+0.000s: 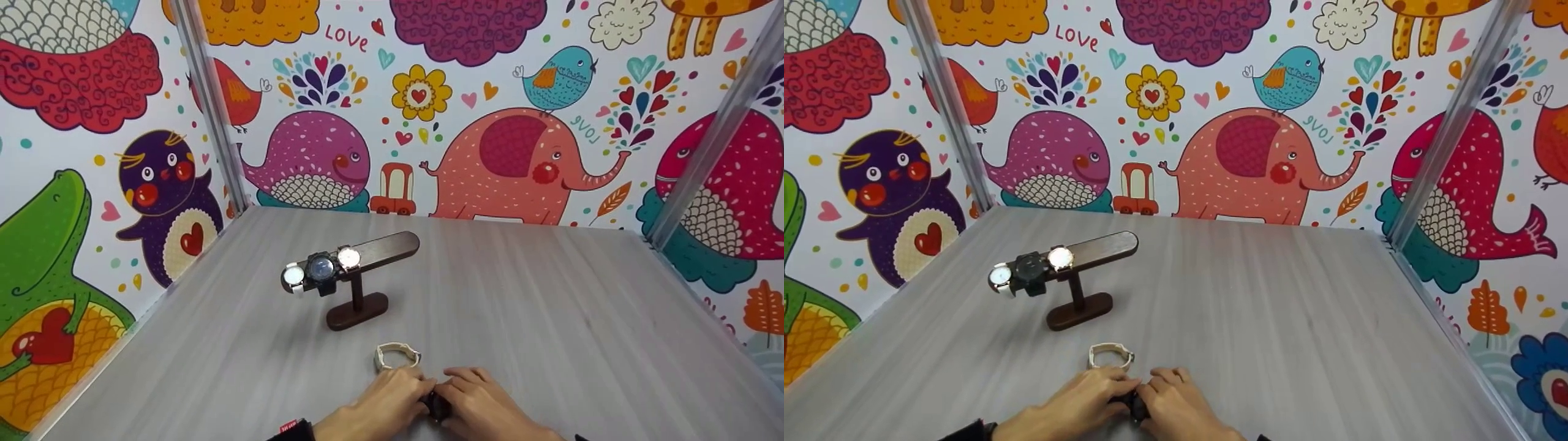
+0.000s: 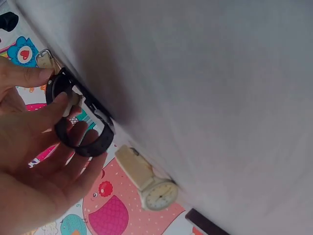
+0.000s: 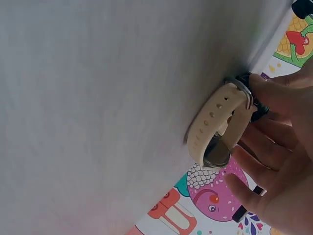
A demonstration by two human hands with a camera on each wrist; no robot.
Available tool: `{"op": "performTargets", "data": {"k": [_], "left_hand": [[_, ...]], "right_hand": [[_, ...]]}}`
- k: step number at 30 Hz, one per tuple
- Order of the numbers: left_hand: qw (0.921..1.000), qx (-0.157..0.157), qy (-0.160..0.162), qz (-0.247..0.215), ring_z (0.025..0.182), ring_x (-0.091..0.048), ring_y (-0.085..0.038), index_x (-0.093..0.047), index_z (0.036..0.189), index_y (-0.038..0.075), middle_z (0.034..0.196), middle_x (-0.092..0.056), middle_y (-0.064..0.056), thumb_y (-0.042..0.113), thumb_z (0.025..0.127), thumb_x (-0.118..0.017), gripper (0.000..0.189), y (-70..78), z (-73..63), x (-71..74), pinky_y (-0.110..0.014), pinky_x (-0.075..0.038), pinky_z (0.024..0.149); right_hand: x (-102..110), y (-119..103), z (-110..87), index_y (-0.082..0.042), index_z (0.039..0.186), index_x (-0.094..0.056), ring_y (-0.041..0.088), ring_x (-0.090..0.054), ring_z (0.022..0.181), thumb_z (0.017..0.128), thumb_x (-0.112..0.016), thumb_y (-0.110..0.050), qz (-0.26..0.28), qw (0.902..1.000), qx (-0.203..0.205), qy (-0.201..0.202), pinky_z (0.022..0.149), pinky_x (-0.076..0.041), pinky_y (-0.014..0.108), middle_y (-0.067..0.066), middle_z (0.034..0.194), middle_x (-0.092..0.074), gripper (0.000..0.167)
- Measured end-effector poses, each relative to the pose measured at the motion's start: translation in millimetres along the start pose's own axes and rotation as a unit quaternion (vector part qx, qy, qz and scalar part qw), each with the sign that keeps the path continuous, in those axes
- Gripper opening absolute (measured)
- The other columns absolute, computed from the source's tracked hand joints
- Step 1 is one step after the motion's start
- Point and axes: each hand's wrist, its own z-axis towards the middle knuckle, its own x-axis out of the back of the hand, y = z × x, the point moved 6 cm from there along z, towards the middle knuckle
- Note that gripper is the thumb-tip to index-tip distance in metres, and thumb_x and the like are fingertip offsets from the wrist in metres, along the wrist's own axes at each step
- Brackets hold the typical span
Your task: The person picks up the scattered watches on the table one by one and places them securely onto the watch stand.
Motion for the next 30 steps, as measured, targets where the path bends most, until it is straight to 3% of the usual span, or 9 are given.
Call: {"op": "performTargets", "data": {"k": [9, 16, 22, 30], "left_hand": [[0.997, 0.032, -0.014, -0.069, 0.074, -0.066, -0.003, -0.079, 0.091, 0.018, 0.079, -0.069, 0.003, 0.016, 0.083, -0.077, 0.008, -2.4, 1.1, 1.7, -0.012, -0.048, 0.057], [0.9907, 0.044, -0.016, -0.128, 0.078, -0.064, -0.001, -0.079, 0.097, 0.015, 0.083, -0.069, 0.002, 0.011, 0.086, -0.075, 0.012, -3.2, 0.0, 7.3, -0.007, -0.046, 0.061], [0.9807, 0.071, 0.002, -0.182, 0.084, -0.066, -0.001, -0.078, 0.1, 0.009, 0.088, -0.073, 0.001, 0.014, 0.088, -0.073, 0.014, -3.9, 0.1, 15.7, -0.007, -0.049, 0.067], [0.9732, 0.092, 0.045, -0.206, 0.085, -0.066, -0.003, -0.077, 0.102, 0.006, 0.091, -0.073, -0.002, 0.012, 0.087, -0.075, 0.016, -6.3, 2.7, 27.4, -0.009, -0.051, 0.07]], "right_hand": [[0.5, -1.4, -4.2, -0.012, 0.102, -0.074, 0.021, -0.068, 0.097, 0.06, -0.091, -0.022, -0.014, 0.9983, 0.011, 0.056, 0.077, -0.056, 0.036, -0.003, 0.094, -0.075, 0.047], [6.4, -1.7, -4.0, -0.013, 0.104, -0.074, 0.02, -0.068, 0.098, 0.064, -0.09, -0.023, -0.014, 0.9986, -0.007, 0.051, 0.077, -0.057, 0.037, -0.002, 0.096, -0.075, 0.044], [15.5, 1.2, -4.0, -0.011, 0.112, -0.072, 0.021, -0.069, 0.097, 0.065, -0.092, -0.023, 0.015, 0.9976, -0.02, 0.064, 0.075, -0.057, 0.037, -0.001, 0.102, -0.076, 0.052], [25.4, 6.8, -2.7, -0.009, 0.122, -0.068, 0.019, -0.067, 0.1, 0.067, -0.089, -0.01, 0.071, 0.9927, -0.051, 0.082, 0.077, -0.059, 0.037, -0.001, 0.11, -0.072, 0.059]]}}
